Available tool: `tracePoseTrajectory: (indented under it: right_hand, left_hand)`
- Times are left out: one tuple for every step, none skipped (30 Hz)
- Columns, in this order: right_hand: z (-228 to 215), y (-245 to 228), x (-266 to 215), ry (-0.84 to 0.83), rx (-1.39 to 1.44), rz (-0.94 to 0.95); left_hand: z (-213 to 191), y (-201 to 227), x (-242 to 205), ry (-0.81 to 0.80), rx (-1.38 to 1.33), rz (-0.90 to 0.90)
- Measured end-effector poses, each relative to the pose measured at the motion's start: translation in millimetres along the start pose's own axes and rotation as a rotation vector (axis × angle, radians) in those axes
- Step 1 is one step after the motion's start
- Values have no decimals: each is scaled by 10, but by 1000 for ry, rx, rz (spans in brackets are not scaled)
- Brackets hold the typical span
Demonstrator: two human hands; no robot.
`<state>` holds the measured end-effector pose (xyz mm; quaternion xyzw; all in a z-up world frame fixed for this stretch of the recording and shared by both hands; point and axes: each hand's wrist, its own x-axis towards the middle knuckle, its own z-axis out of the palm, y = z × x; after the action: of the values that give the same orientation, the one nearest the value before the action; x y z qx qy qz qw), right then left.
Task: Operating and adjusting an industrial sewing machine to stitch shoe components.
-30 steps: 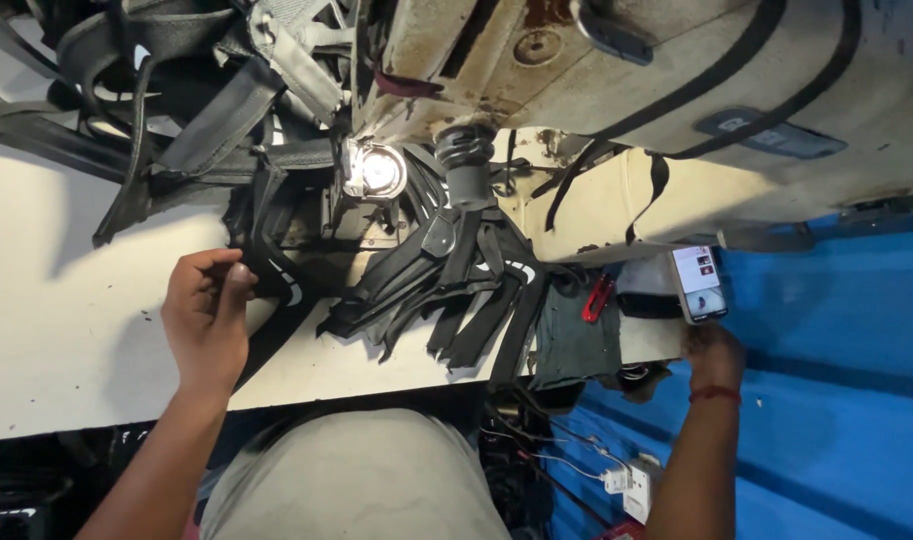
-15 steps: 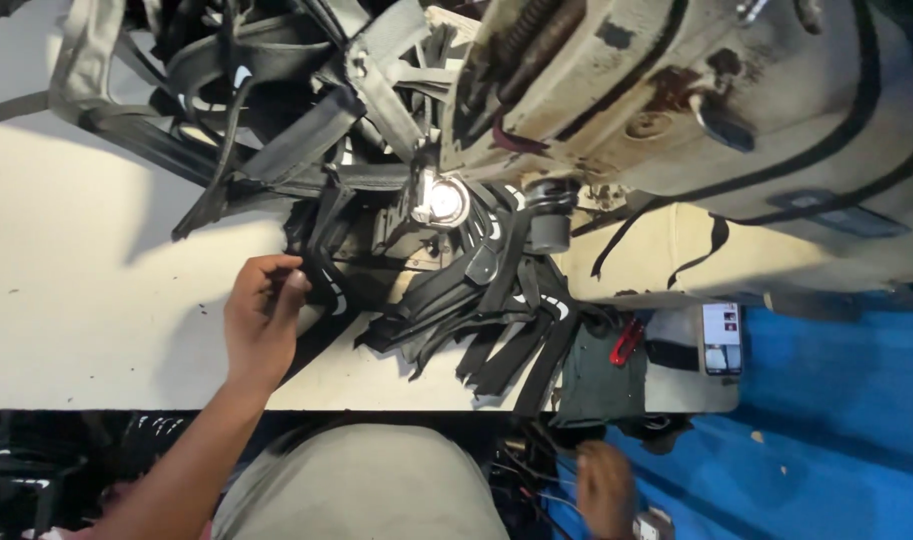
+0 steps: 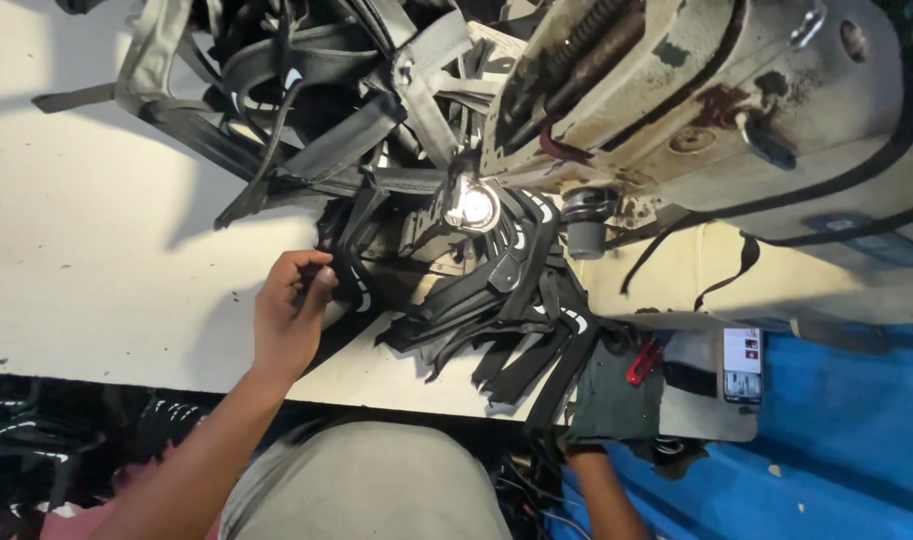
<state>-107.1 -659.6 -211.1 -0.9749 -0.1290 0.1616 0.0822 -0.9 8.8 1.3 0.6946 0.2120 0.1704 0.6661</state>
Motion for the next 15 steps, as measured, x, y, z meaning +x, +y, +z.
tracePoseTrajectory:
  right_hand:
    - [24,5,-77,-12,-2,3]
    - [51,10,-157,-24,-5,6]
    - [39,-47,-243,-37,-6,12]
    - [25,-100,-323,-49,-7,17]
    - [11,-153,-402,-61,-8,23]
    - [6,-170,-508,-73,-9,29]
    - [-1,-191,-632,-86,-10,37]
    - [-9,-215,-755,-99,-11,45]
    - [-58,-365,-763,-111,-11,52]
    - [-115,-517,-761,-123,-12,60]
    - [-177,-670,-730,-133,-12,65]
    - [-198,-708,-691,-143,-13,71]
    - [-226,-736,-649,-155,-15,75]
    - [-254,-767,-608,-166,-16,79]
    - [-251,-785,-638,-178,-19,83]
  left_hand:
    - [8,-4,2,-7,-16,0]
    - [19,-11,5,-14,-32,1]
    - [22,-4,10,-15,-32,0]
    - [28,2,15,-18,-22,-12]
    - [36,9,20,-23,-12,-25]
    - [35,15,26,-25,-11,-26]
    - [34,18,23,-29,2,-36]
    - [33,22,20,-33,15,-47]
    - [38,21,19,-36,16,-48]
    - [42,23,17,-36,7,-46]
    - [40,28,21,-35,-1,-42]
    - [37,32,27,-36,0,-40]
    - [34,34,25,-34,-4,-39]
    - [30,36,24,-32,-7,-38]
    - [27,39,21,-31,-7,-38]
